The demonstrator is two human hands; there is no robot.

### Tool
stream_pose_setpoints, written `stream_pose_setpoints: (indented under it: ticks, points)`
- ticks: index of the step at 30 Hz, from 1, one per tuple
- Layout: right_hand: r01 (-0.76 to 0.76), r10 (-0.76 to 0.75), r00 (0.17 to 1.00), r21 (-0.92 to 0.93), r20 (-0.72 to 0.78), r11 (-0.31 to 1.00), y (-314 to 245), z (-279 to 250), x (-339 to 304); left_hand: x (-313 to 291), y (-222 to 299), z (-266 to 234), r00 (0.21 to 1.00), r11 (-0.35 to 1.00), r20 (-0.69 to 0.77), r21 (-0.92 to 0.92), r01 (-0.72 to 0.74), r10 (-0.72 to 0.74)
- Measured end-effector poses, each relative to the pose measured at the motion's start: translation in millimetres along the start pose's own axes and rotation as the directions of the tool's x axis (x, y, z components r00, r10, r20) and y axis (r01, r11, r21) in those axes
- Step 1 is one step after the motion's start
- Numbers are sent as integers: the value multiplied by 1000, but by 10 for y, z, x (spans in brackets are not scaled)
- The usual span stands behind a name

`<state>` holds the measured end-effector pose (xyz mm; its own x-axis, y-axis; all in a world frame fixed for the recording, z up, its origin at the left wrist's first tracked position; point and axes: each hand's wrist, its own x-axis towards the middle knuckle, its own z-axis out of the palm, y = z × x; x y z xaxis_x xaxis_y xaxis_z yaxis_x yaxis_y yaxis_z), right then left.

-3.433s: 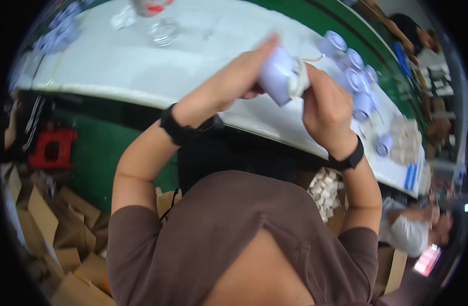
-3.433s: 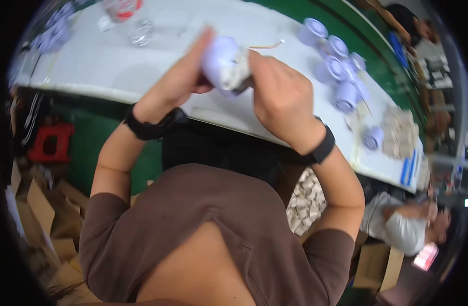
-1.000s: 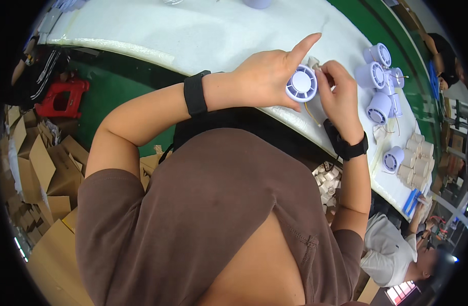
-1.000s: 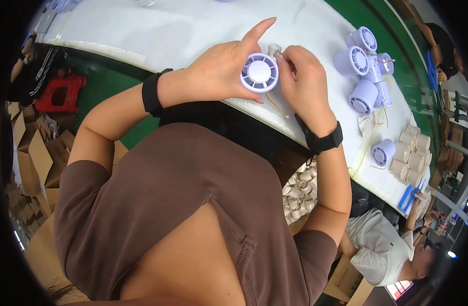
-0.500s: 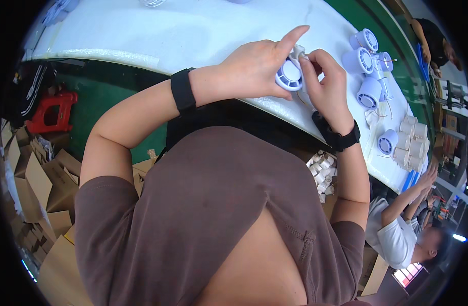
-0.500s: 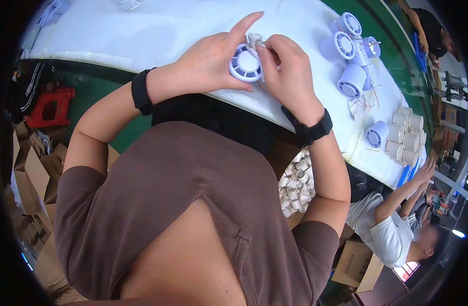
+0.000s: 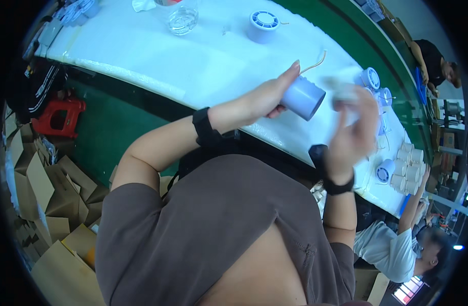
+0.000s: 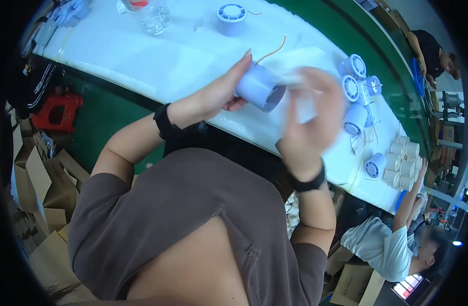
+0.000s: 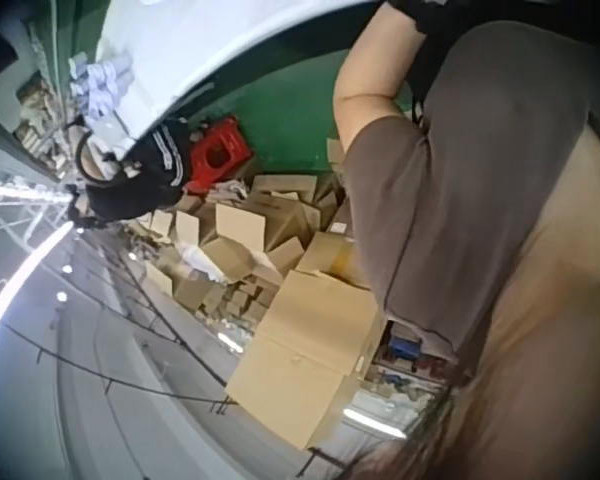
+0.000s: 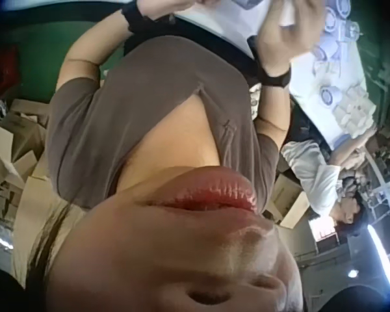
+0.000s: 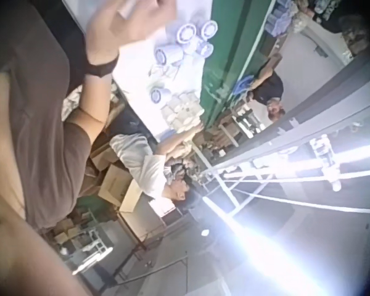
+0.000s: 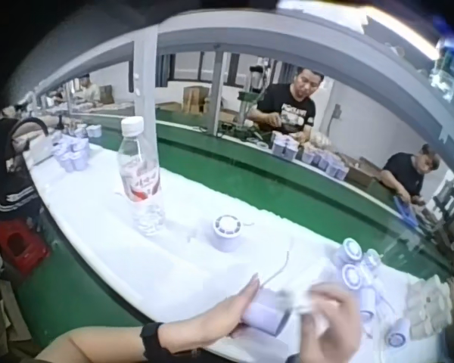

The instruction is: Wipe and clean white plastic electronic components with a cloth at a production line station.

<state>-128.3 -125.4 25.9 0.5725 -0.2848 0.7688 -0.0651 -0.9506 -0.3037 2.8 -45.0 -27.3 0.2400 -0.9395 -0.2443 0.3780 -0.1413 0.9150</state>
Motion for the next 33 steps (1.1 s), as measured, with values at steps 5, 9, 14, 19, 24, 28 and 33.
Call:
stream_pose_setpoints:
  ticks: [5,9,14,19,24,28,33]
  points:
    - [184,-185,962,22,200,983,-39,349,18,105,-139,-12,909,932,-214,132,-337,359]
    - [-378,323,923,351,207,856,-58,308,-14,-14,-36,-80,837,785,-179,488,-381,517]
    - [-721,384,548,652,743,-233,365,282,-208,-159,24,-68,656,542,24,540,-644,755]
    - [-655,483,624,748,614,-104,478,23,-156,-144,125,-103,692,675,-127,400,-620,711]
    - [-483,386,874,456,293,747,116,-71,129,-78,132,-128,973,952,-7,-204,-226,230]
    - [42,-72,936,94,344,995,-9,24,313,-49,133,-136,949,939,310,-341,48,64]
    - [-64,15,846,72,533,995,46,-39,306,-76,129,-28,964,969,99,-22,-244,245]
